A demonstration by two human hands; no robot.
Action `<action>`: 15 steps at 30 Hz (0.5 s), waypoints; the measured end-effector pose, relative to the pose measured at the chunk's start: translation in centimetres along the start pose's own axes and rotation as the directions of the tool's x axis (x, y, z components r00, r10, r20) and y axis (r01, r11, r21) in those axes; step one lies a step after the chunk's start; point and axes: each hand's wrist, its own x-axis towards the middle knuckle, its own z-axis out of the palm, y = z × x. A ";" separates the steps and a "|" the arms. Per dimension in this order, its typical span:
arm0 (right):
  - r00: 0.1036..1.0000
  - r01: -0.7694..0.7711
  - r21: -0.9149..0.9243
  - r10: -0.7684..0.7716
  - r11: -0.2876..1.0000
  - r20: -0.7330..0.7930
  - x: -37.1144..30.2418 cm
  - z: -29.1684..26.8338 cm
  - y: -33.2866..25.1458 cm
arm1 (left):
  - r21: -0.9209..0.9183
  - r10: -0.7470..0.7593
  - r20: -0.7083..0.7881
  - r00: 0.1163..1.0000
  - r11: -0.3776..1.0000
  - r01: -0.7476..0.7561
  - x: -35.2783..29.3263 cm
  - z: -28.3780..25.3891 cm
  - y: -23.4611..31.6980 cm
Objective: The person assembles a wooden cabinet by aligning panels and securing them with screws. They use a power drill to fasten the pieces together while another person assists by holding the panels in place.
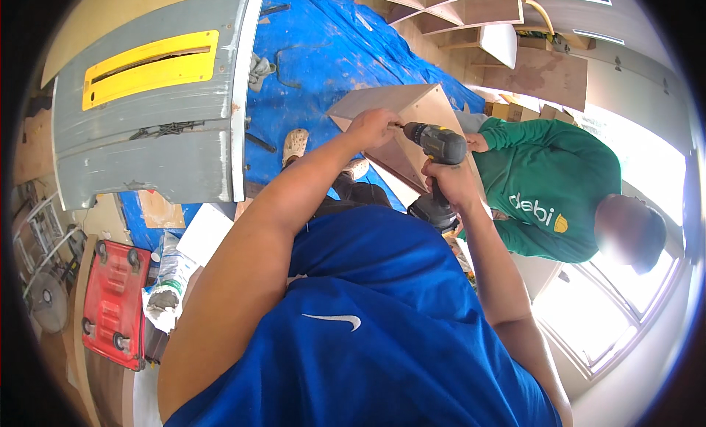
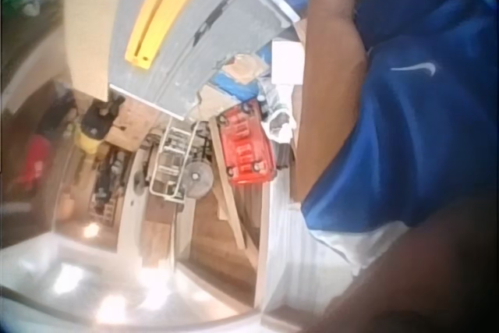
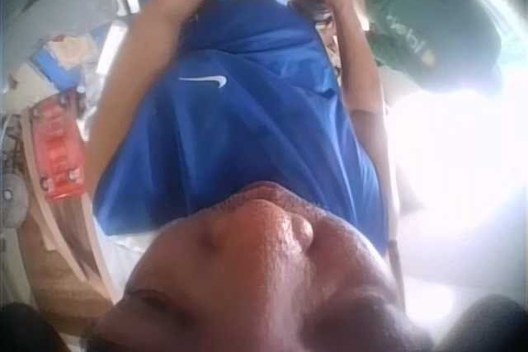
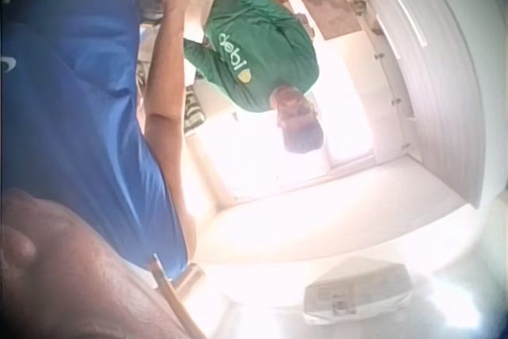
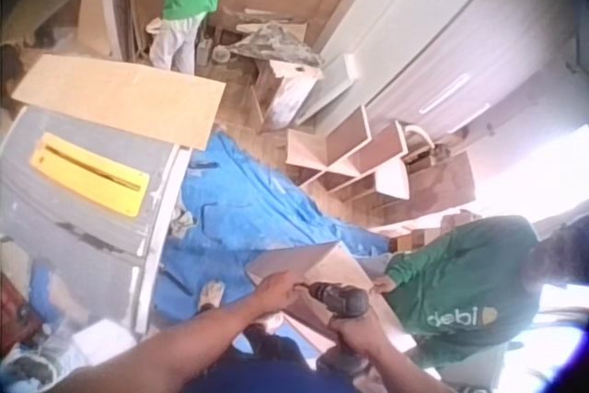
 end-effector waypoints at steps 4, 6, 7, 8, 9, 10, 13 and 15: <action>1.000 -0.009 0.013 0.009 1.000 -0.009 -0.5 0.1 -0.5 | -0.001 -0.028 -0.007 1.000 1.000 0.028 -0.4 -0.3 0.9; 1.000 -0.013 0.018 0.013 1.000 -0.008 -0.8 0.2 -1.1 | 0.002 -0.042 -0.020 0.999 0.999 0.042 -0.5 -0.3 1.1; 1.000 -0.006 0.012 0.006 1.000 -0.002 -0.9 0.2 -1.3 | 0.003 -0.049 -0.025 0.998 0.999 0.050 -0.5 -0.3 1.2; 1.000 0.001 0.005 -0.001 1.000 0.004 -1.1 0.1 -1.3 | 0.001 -0.049 -0.027 0.998 0.999 0.049 -0.5 -0.2 1.3; 1.000 0.009 0.002 -0.009 1.000 0.008 -1.1 0.1 -1.2 | -0.002 -0.048 -0.029 0.998 0.999 0.048 -0.4 -0.1 1.3; 1.000 0.017 -0.001 -0.017 1.000 0.012 -1.1 0.0 -1.0 | -0.004 -0.047 -0.030 0.998 0.999 0.046 -0.3 -0.1 1.4; 1.000 0.003 0.001 -0.003 1.000 0.005 -1.4 -0.1 -1.1 | 0.010 -0.042 -0.032 0.999 0.999 0.043 -0.1 0.1 1.7; 1.000 0.012 -0.013 -0.012 1.000 0.002 -1.5 -0.1 -1.1 | 0.021 -0.026 -0.067 0.997 0.999 0.027 0.0 0.4 1.5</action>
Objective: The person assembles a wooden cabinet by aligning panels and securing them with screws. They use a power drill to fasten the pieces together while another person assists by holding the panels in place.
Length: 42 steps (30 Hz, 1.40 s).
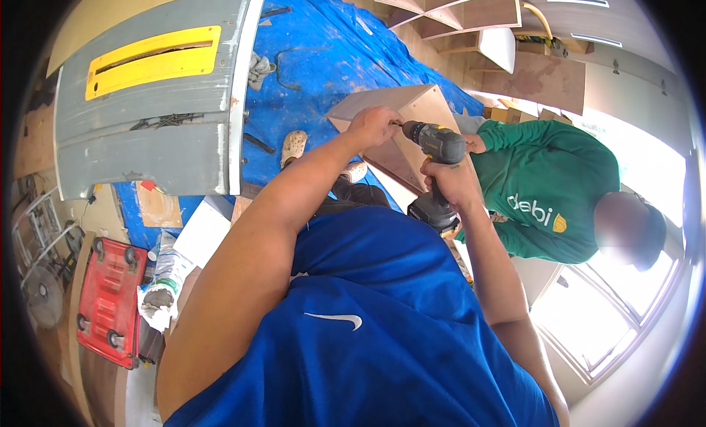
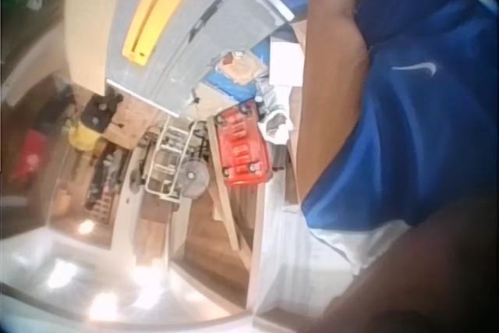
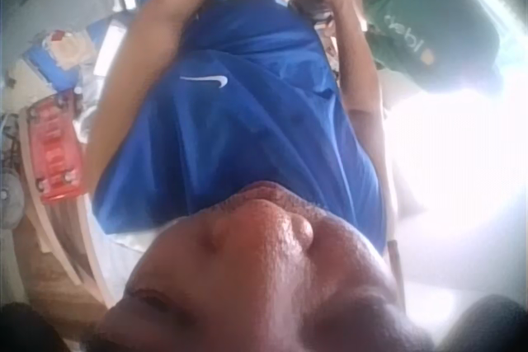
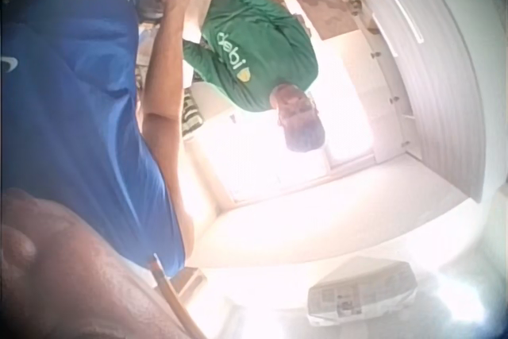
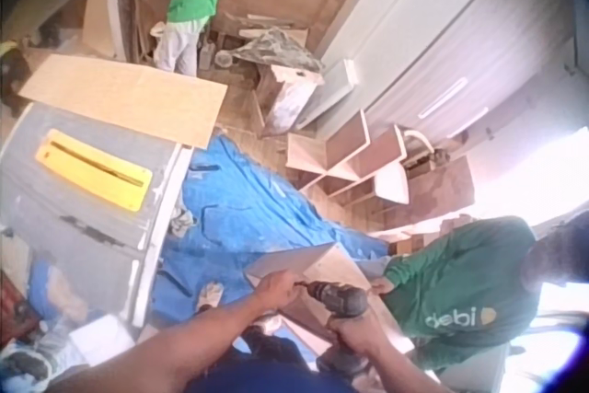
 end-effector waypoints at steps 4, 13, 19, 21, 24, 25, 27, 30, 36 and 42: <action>0.999 0.044 -0.019 -0.044 0.999 0.013 0.0 -0.4 0.7 | -0.009 -0.067 0.023 0.997 0.998 0.068 -0.1 -0.3 0.9; 0.991 0.137 -0.162 -0.133 0.977 0.032 1.0 -1.7 2.9 | 0.092 0.012 -0.025 1.000 0.996 -0.009 0.0 1.1 -1.5; 0.986 0.152 -0.127 -0.143 0.980 0.081 1.1 -2.5 3.2 | 0.206 0.001 -0.028 1.000 0.978 0.005 -0.4 0.3 0.4; 0.978 0.204 -0.227 -0.191 0.952 0.079 0.9 -2.1 2.6 | 0.287 0.005 -0.018 1.000 0.958 0.000 -0.2 -0.1 -0.1; 0.969 0.236 -0.121 -0.224 0.964 0.103 0.3 -2.9 3.0 | 0.275 0.009 -0.020 1.000 0.961 -0.003 0.1 -0.4 1.0; 0.967 0.220 -0.042 -0.212 0.975 0.143 0.0 -3.5 3.3 | 0.237 -0.023 -0.029 0.999 0.971 0.030 0.3 0.1 1.1; 0.960 0.268 0.088 -0.274 0.959 0.063 -0.5 -4.5 4.8 | 0.198 -0.018 -0.110 0.994 0.979 0.040 1.0 1.3 0.5; 0.953 0.293 0.163 -0.302 0.942 0.030 -1.4 -6.6 4.8 | 0.277 -0.012 -0.144 0.989 0.960 0.052 0.6 2.2 1.4; 0.977 0.178 0.090 -0.187 0.980 0.106 1.6 -8.5 8.1 | 0.397 0.117 -0.227 0.967 0.917 -0.018 0.8 2.4 3.5; 0.986 0.162 0.179 -0.166 0.970 0.009 0.1 -7.0 8.9 | 0.288 0.016 -0.243 0.970 0.956 0.056 1.7 2.9 5.6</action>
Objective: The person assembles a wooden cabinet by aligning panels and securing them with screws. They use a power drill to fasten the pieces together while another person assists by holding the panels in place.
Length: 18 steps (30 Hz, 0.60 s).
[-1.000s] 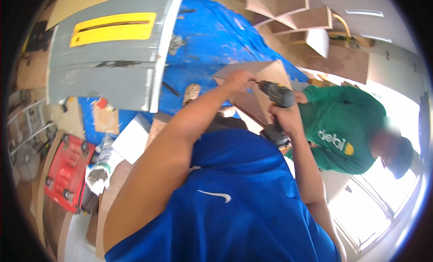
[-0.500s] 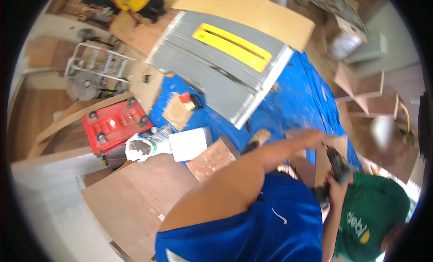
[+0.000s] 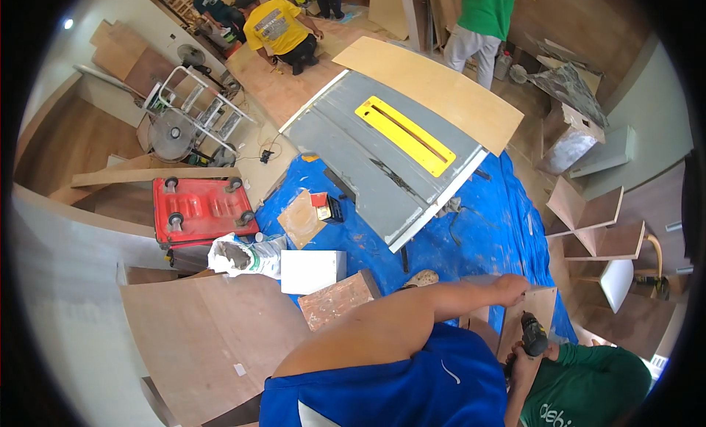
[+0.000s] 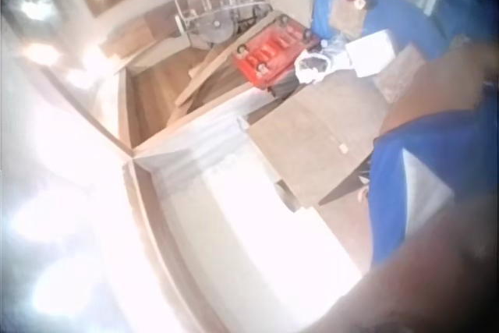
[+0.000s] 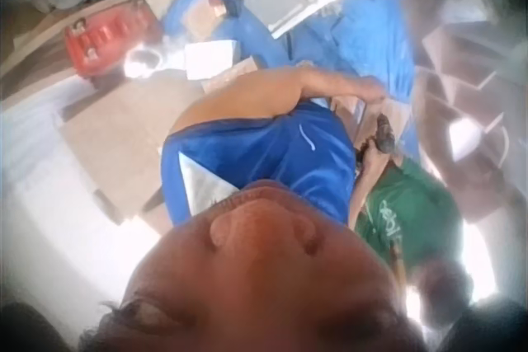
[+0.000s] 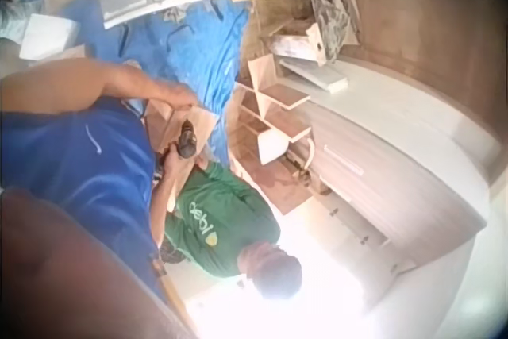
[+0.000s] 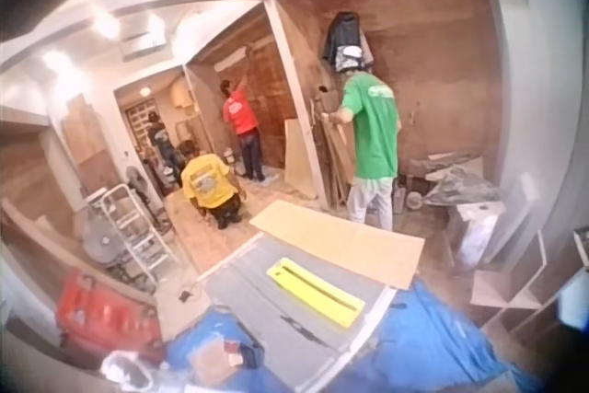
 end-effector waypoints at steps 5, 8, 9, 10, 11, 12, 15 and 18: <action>1.000 0.017 0.013 -0.017 1.000 0.015 0.0 0.1 0.3 | -0.211 0.173 -0.085 0.981 0.959 -0.188 1.1 -2.2 4.1; 0.998 0.006 0.019 -0.007 1.000 0.064 0.5 0.0 1.3 | -0.437 0.060 -0.256 0.965 0.883 -0.171 3.0 -2.9 5.8; 0.995 0.035 -0.011 -0.034 0.999 0.093 0.4 0.4 0.5 | -0.524 0.000 -0.419 0.908 0.817 -0.242 3.8 -1.2 4.2; 0.996 0.037 -0.025 -0.034 0.999 0.086 0.0 0.1 0.6 | -0.864 -0.244 -0.012 0.970 0.490 0.112 3.6 -2.4 3.9; 0.998 0.022 -0.015 -0.021 1.000 0.052 -0.3 0.0 1.0 | -0.879 -0.276 0.452 0.848 0.026 0.477 2.6 -6.0 3.4; 0.999 0.019 -0.005 -0.019 1.000 0.030 -0.4 0.3 1.0 | -0.868 -0.354 0.484 0.800 -0.082 0.489 1.1 -8.8 3.8; 0.998 0.056 0.033 -0.056 0.998 0.007 -1.9 1.6 -0.9 | -0.800 -0.346 0.551 0.759 0.039 0.599 -3.8 -18.4 -1.0; 0.995 0.104 0.001 -0.104 0.995 0.014 -2.2 1.7 -1.3 | -0.404 -0.515 0.214 0.830 0.727 0.556 -8.7 -29.6 -6.3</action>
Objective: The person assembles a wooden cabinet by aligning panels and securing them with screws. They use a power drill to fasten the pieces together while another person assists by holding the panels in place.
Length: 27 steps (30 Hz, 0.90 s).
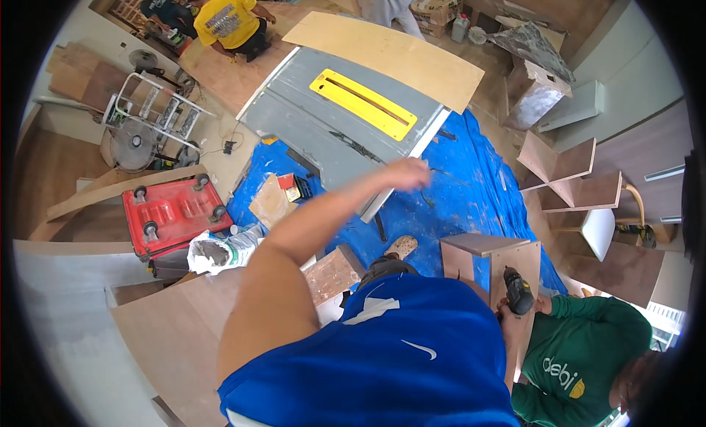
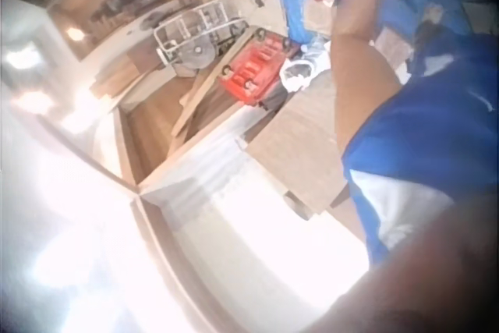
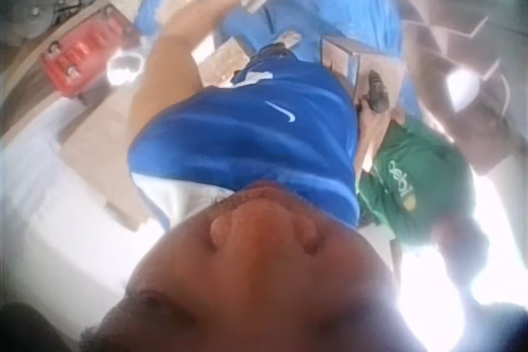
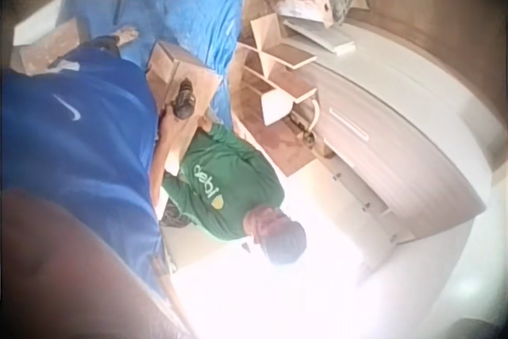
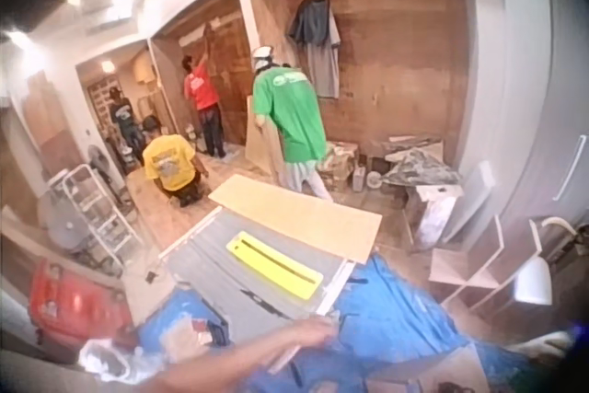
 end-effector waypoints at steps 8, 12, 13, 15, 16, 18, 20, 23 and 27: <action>1.000 -0.030 0.005 0.030 1.000 0.001 0.2 2.5 -1.2 | 0.891 0.403 -0.112 0.908 0.446 -0.088 -3.9 -17.3 -6.1; 0.999 0.042 0.025 -0.043 0.999 0.019 1.5 3.2 -0.2 | 0.895 0.589 -0.045 0.807 0.382 -0.229 -4.9 -17.6 -6.0; 0.998 0.066 0.012 -0.066 0.998 0.011 1.4 3.7 -0.6 | 0.900 0.653 -0.056 0.755 0.360 -0.245 -5.4 -17.9 -5.3; 0.988 0.155 0.017 -0.155 0.988 -0.017 0.9 4.8 -2.0 | 0.889 0.722 -0.186 0.667 0.413 -0.199 -6.8 -18.9 -3.9; 0.979 0.203 0.018 -0.203 0.979 -0.023 0.6 5.5 -3.0 | 0.860 0.719 -0.306 0.624 0.489 -0.143 -7.8 -19.7 -3.6; 0.981 0.193 0.006 -0.193 0.981 0.016 -0.1 6.4 -5.2 | 0.785 0.686 -0.476 0.550 0.614 -0.086 -9.0 -19.9 -3.2; 0.952 0.300 -0.023 -0.298 0.954 0.072 0.4 7.4 -6.0 | 0.704 0.641 -0.578 0.506 0.705 -0.089 -9.8 -19.1 -2.8; 0.808 0.582 -0.126 -0.554 0.803 0.199 1.6 9.9 -7.2 | 0.305 0.417 -0.508 0.754 0.906 -0.295 -10.0 -10.1 -0.4; 0.693 0.660 -0.116 -0.540 0.743 0.477 0.9 16.0 -13.2 | -0.089 0.405 0.000 0.914 0.911 -0.404 -10.1 1.5 -0.3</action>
